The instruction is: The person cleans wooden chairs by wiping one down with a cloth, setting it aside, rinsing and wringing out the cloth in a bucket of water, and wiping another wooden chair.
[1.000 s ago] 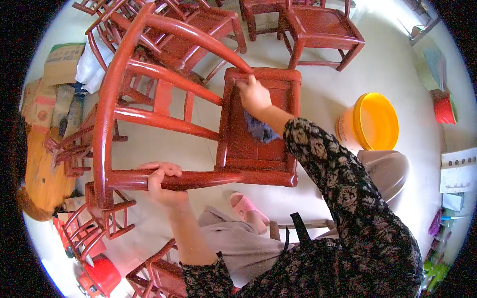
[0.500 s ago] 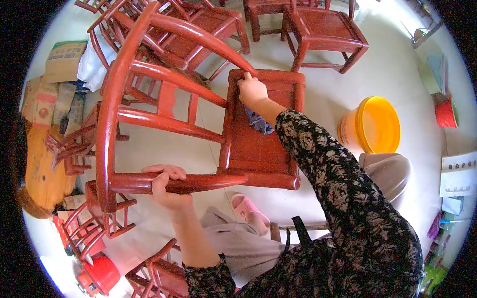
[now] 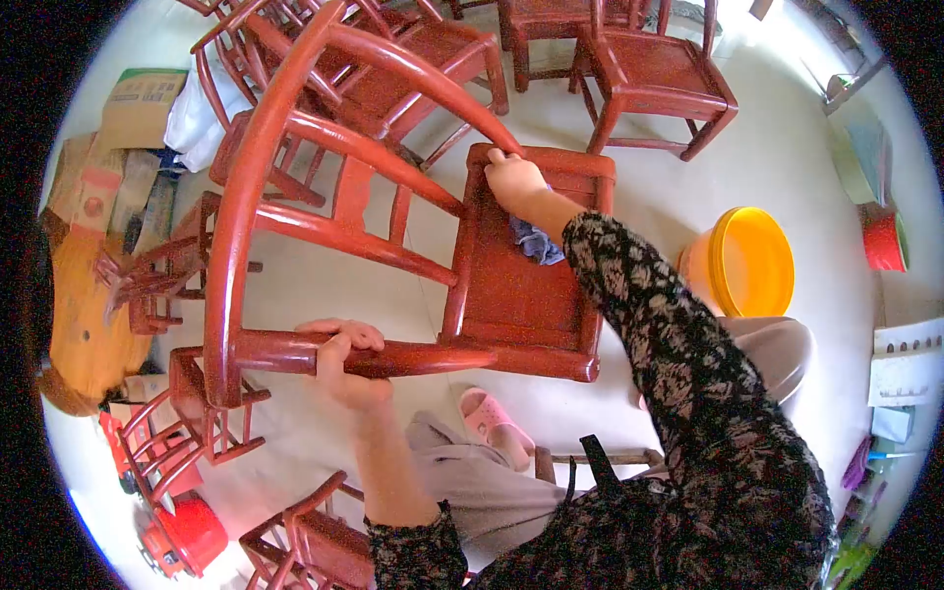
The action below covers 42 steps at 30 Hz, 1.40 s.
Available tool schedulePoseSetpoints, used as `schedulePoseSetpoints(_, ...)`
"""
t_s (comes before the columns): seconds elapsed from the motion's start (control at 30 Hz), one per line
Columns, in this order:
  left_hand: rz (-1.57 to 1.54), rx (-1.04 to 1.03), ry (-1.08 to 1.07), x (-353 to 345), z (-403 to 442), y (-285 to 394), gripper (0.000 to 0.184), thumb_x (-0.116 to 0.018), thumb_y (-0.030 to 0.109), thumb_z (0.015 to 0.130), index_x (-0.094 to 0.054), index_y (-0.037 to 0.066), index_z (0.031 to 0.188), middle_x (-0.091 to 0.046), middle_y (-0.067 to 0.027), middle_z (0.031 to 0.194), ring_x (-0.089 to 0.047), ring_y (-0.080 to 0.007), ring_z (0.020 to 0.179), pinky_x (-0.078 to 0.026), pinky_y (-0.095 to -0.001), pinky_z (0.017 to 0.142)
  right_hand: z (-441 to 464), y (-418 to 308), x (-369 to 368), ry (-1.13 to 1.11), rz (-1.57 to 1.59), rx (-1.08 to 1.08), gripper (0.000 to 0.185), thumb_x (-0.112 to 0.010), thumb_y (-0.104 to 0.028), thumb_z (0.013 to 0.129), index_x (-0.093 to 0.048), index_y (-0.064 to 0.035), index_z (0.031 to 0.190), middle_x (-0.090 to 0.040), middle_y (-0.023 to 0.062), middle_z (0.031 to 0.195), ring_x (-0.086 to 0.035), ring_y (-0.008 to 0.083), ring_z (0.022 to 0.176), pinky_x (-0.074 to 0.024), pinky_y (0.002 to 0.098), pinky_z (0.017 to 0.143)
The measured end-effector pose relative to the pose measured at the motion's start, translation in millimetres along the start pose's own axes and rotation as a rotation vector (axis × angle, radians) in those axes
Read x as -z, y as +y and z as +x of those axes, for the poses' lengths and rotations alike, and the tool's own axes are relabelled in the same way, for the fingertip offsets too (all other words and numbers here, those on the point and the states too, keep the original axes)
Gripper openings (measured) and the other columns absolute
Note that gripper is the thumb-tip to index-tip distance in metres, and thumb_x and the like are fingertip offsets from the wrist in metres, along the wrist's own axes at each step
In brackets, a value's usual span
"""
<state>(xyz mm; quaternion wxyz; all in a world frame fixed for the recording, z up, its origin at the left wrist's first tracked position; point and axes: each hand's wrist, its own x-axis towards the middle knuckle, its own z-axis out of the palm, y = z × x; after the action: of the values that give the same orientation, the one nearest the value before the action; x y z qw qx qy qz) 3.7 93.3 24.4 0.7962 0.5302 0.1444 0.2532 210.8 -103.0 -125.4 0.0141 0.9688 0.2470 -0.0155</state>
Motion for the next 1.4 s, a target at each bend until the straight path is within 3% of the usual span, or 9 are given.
schedulePoseSetpoints(0.07, 0.0, 0.0, 0.004, -1.4, 0.7, 1.1, 0.015, -0.044, 0.001, 0.064, -0.043, 0.0, 0.08, -0.047, -0.0107, 0.055, -0.048, -0.0194, 0.047, -0.045, -0.032, 0.049, -2.5, -12.6, -5.9, 0.071, 0.139, -0.219, 0.025, -0.055, -0.005, 0.07, -0.059, -0.0045, 0.095, -0.049, 0.0105, 0.103, -0.056, 0.0286, 0.09, -0.0506, 0.038, 0.071)
schedulePoseSetpoints(0.37, -0.01, 0.014, -0.017, -2.5, -1.5, 4.9, 0.017, -0.044, -0.001, 0.064, -0.043, 0.0, 0.081, -0.048, -0.011, 0.057, -0.048, -0.0193, 0.048, -0.046, -0.0326, 0.05, -6.8, 18.9, 3.7, 0.033, 0.115, 0.159, 0.021, -0.056, -0.005, 0.07, -0.06, -0.006, 0.091, -0.049, 0.01, 0.104, -0.057, 0.0283, 0.09, -0.0503, 0.0404, 0.071)
schedulePoseSetpoints(0.6, -0.014, 0.019, 0.006, -3.9, -2.2, 5.0, 0.018, -0.045, 0.001, 0.063, -0.043, 0.0, 0.081, -0.049, -0.0115, 0.057, -0.048, -0.0189, 0.048, -0.046, -0.0326, 0.051, -7.4, -4.3, -28.1, 0.3, 0.291, -0.226, 0.013, -0.054, -0.007, 0.071, -0.058, -0.0078, 0.083, -0.051, 0.0095, 0.095, -0.059, 0.0296, 0.08, -0.0499, 0.0403, 0.067)
schedulePoseSetpoints(0.83, -0.043, 0.02, -0.002, -1.5, -0.9, 0.6, 0.016, -0.046, 0.001, 0.063, -0.043, 0.0, 0.079, -0.048, -0.0114, 0.057, -0.048, -0.0185, 0.048, -0.045, -0.0315, 0.05, -11.2, 18.7, -8.2, 0.178, 0.19, 0.105, 0.017, -0.049, -0.007, 0.075, -0.06, -0.0091, 0.088, -0.051, 0.0093, 0.091, -0.058, 0.0299, 0.078, -0.0484, 0.041, 0.064)
schedulePoseSetpoints(0.93, 0.007, 0.03, 0.012, -1.2, 0.5, 2.4, 0.016, -0.046, 0.001, 0.063, -0.043, 0.0, 0.079, -0.048, -0.011, 0.057, -0.048, -0.0182, 0.048, -0.045, -0.0316, 0.049, -9.8, 10.5, -15.1, 0.239, 0.214, 0.034, 0.018, -0.05, -0.007, 0.075, -0.061, -0.0091, 0.089, -0.052, 0.009, 0.092, -0.058, 0.0304, 0.078, -0.0487, 0.0414, 0.065)
schedulePoseSetpoints(1.0, 0.004, 0.03, 0.027, -2.8, 0.1, 3.4, 0.016, -0.045, 0.001, 0.063, -0.043, 0.0, 0.078, -0.048, -0.0106, 0.056, -0.047, -0.0183, 0.048, -0.045, -0.032, 0.049, -6.5, -7.3, -25.6, 0.362, 0.296, -0.246, 0.019, -0.05, -0.007, 0.075, -0.061, -0.0095, 0.09, -0.052, 0.0094, 0.093, -0.058, 0.0309, 0.079, -0.0487, 0.0418, 0.067)
schedulePoseSetpoints(1.07, -0.006, 0.027, 0.024, -1.7, -0.9, 2.2, 0.015, -0.045, 0.001, 0.063, -0.043, 0.0, 0.078, -0.048, -0.0104, 0.056, -0.047, -0.0185, 0.048, -0.045, -0.032, 0.049, -6.0, -10.8, -30.3, 0.329, 0.332, -0.316, 0.018, -0.051, -0.007, 0.074, -0.06, -0.01, 0.089, -0.052, 0.0104, 0.093, -0.059, 0.0313, 0.078, -0.0485, 0.0421, 0.067)
schedulePoseSetpoints(1.33, -0.024, 0.02, 0.001, -0.9, 0.7, 0.7, 0.017, -0.045, 0.001, 0.063, -0.043, 0.001, 0.079, -0.048, -0.0107, 0.057, -0.047, -0.019, 0.048, -0.045, -0.0326, 0.048, -18.4, 7.1, -24.0, 0.244, 0.158, 0.193, 0.023, -0.053, -0.005, 0.07, -0.059, -0.0079, 0.092, -0.051, 0.0121, 0.102, -0.057, 0.0318, 0.084, -0.0497, 0.0399, 0.07)
schedulePoseSetpoints(1.4, -0.025, 0.009, 0.006, -0.1, 0.6, -0.3, 0.017, -0.045, 0.0, 0.063, -0.043, 0.001, 0.079, -0.048, -0.0109, 0.057, -0.047, -0.019, 0.048, -0.046, -0.0331, 0.048, -19.4, 4.4, -24.5, 0.244, 0.173, 0.161, 0.022, -0.054, -0.007, 0.071, -0.058, -0.0072, 0.093, -0.05, 0.0134, 0.102, -0.058, 0.0313, 0.085, -0.0495, 0.0405, 0.071)
